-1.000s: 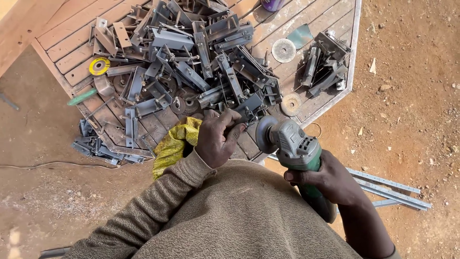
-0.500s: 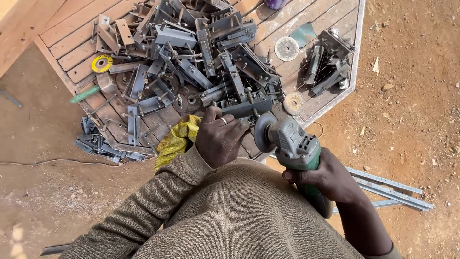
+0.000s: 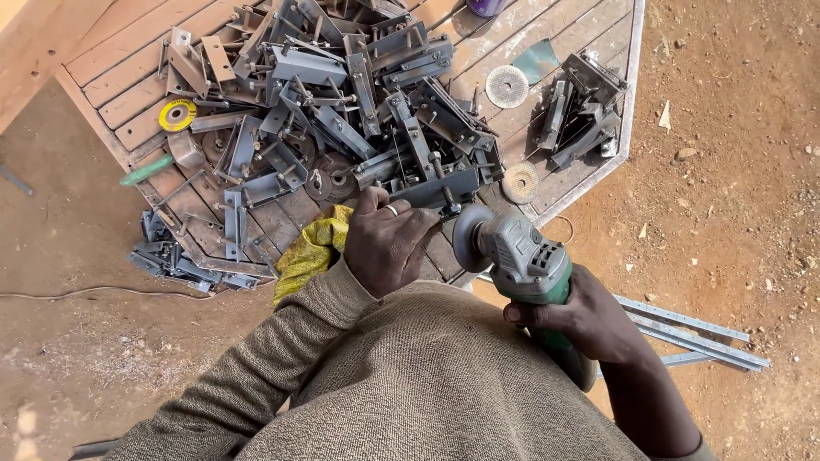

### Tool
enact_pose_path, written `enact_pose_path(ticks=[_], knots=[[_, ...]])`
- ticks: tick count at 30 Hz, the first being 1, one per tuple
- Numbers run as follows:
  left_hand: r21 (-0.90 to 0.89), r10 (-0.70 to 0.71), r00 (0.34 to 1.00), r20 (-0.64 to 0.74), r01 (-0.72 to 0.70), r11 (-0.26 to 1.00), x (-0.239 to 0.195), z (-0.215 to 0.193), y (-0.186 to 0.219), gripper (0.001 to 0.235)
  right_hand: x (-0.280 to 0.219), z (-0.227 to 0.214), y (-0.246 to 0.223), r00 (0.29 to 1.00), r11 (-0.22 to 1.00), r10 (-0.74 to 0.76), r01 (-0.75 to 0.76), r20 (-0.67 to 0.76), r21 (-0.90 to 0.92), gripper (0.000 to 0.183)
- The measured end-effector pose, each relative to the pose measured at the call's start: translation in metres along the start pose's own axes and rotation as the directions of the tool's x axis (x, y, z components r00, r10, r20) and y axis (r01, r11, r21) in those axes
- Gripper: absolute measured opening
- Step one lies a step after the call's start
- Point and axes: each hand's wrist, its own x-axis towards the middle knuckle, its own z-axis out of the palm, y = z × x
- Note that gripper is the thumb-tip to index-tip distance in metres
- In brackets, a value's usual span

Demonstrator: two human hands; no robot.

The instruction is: Grinding the edges and surfaces of small metal brackets using a handheld angle grinder

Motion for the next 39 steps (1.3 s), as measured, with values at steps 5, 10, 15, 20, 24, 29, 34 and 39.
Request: enact_pose_path(ticks=[5,10,15,20,24,29,34,39], knots=[[-0.018,-0.007,1.000,0.003,0.007,1.000,0.004,-0.003,0.008,0.013,0.005,0.003,-0.019,1.000,1.000,-0.018,0.017,-0.005,-0.023,0.036],[-0.060,-0.044,0.999,-0.014,0.044,0.997,0.008,-0.015,0.009,0.014,0.000,0.006,-0.013,0.998,0.999,0.048,-0.048,-0.045,-0.016,0.038],[-0.064,-0.124,0.992,-0.021,0.123,0.990,0.000,-0.006,-0.001,0.012,-0.002,0.004,0.000,0.979,0.983,0.184,-0.181,-0.088,0.041,0.042],[-0.285,-0.375,0.927,-0.018,0.355,0.890,-0.003,0.000,0.004,0.009,-0.002,-0.003,0.013,0.976,0.984,0.173,-0.167,-0.131,0.056,0.038],[-0.584,-0.710,0.690,0.137,0.636,0.505,0.002,-0.004,0.013,0.010,-0.004,0.004,0.005,0.970,0.981,0.178,-0.162,-0.167,0.104,0.034],[-0.714,-0.858,0.359,0.367,0.700,-0.013,-0.035,0.018,-0.022,0.007,-0.001,-0.004,0.033,0.957,0.977,0.189,-0.160,-0.220,0.144,0.033],[-0.728,-0.818,0.053,0.573,0.492,-0.478,-0.047,0.010,-0.022,0.013,0.010,-0.008,0.035,0.941,0.971,0.163,-0.099,-0.297,0.219,0.034],[-0.660,-0.729,-0.126,0.673,0.342,-0.669,-0.055,0.019,-0.021,0.023,0.023,-0.021,0.045,0.953,0.847,0.151,0.012,-0.261,0.532,0.053]])
